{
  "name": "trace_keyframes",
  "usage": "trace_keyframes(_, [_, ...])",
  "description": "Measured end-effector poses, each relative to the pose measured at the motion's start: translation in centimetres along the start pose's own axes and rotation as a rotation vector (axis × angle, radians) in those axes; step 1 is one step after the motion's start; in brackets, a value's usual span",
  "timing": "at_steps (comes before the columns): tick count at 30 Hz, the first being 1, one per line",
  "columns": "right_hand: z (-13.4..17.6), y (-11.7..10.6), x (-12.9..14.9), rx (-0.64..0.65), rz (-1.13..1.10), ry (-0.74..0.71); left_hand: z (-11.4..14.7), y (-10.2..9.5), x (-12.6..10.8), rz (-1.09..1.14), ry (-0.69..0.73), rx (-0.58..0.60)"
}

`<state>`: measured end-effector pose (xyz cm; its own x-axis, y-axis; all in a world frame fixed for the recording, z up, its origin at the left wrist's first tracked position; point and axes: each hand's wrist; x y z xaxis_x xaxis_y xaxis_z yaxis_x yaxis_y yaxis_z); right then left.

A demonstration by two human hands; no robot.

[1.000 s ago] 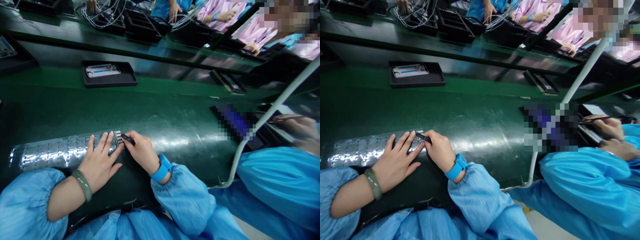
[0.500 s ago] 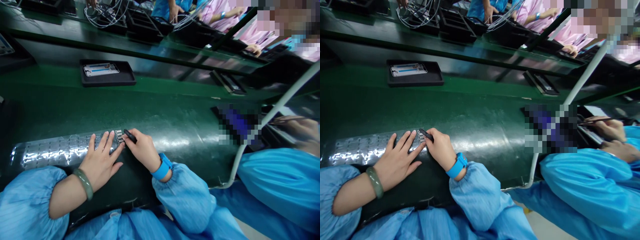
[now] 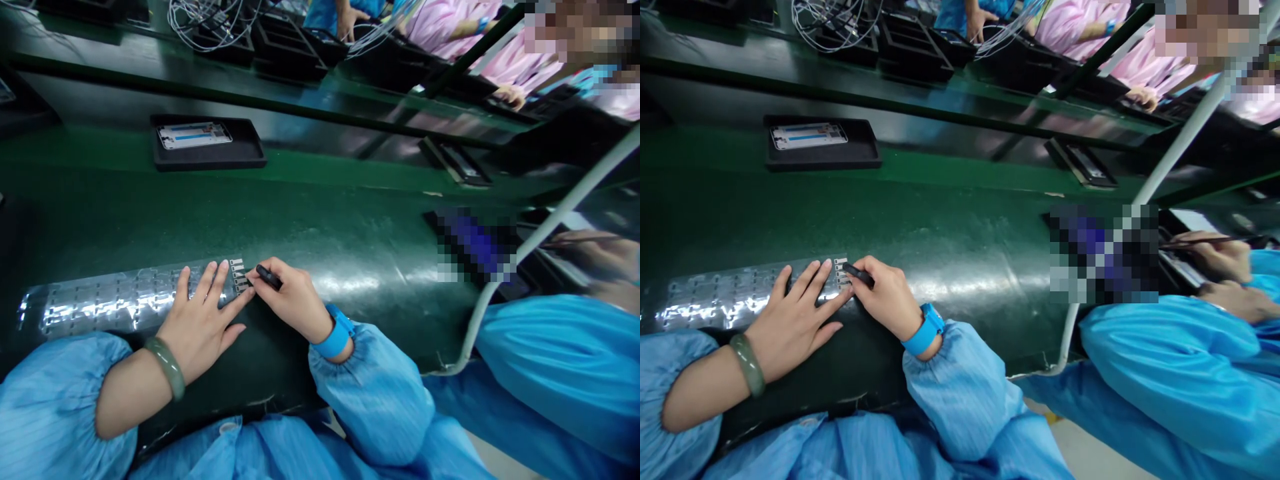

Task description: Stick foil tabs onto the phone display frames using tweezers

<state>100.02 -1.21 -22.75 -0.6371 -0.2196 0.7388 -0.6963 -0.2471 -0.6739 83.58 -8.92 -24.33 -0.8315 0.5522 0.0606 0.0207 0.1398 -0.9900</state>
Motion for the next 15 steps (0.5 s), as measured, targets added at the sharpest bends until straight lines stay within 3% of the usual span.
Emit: trace_keyframes(15, [0.21,0.46,0.06,-0.018,0.126,0.032,-0.1,-0.11,-0.05,0.02,-0.005,0.014])
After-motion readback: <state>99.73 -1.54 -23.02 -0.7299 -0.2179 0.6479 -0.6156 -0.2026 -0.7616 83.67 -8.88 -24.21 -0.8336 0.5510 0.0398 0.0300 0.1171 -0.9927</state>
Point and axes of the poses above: each hand's wrist, its own z-axis away from the middle knuckle, its own y-axis out of the palm, x = y × z, and after that the axes turned 12 degrees about y, right-handed
